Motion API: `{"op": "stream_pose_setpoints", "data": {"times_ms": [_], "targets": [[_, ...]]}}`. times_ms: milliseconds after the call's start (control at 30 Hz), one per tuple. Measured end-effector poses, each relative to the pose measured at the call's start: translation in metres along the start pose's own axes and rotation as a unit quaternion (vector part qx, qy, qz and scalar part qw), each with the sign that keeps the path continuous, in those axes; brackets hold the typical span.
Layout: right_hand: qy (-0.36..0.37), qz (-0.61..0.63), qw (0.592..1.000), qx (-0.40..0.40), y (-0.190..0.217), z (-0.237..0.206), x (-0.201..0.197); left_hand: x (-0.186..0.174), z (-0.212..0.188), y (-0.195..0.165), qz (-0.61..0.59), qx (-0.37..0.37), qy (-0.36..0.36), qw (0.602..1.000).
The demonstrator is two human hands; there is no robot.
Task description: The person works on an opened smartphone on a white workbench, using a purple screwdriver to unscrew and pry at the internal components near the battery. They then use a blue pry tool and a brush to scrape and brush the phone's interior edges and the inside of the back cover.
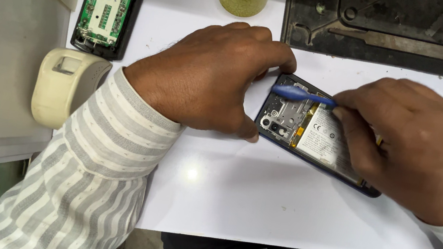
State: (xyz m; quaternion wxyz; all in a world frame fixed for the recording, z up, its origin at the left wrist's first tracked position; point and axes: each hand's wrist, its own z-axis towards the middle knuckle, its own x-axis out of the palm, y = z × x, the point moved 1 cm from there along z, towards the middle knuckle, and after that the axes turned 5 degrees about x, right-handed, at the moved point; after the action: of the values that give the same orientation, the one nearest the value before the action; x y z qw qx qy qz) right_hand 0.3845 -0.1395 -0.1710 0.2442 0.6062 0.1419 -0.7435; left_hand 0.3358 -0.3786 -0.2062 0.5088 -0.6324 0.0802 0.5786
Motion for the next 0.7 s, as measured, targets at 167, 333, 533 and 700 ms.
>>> {"op": "stream_pose_setpoints", "data": {"times_ms": [167,333,533,700], "targets": [[-0.039,-0.034,0.998,-0.023,-0.003,0.004,0.000,-0.001,0.000,0.001,0.008,0.016,-0.012,1.000],[-0.013,-0.002,1.000,0.007,-0.001,0.000,0.003,0.001,0.000,0.003,0.005,0.007,-0.005,1.000],[0.033,0.040,0.999,0.015,0.006,-0.012,0.002,0.002,0.000,0.004,-0.009,-0.016,0.007,1.000],[0.064,0.020,0.997,0.026,0.015,-0.022,0.004,0.002,-0.001,0.003,-0.008,-0.006,0.008,1.000]]}}
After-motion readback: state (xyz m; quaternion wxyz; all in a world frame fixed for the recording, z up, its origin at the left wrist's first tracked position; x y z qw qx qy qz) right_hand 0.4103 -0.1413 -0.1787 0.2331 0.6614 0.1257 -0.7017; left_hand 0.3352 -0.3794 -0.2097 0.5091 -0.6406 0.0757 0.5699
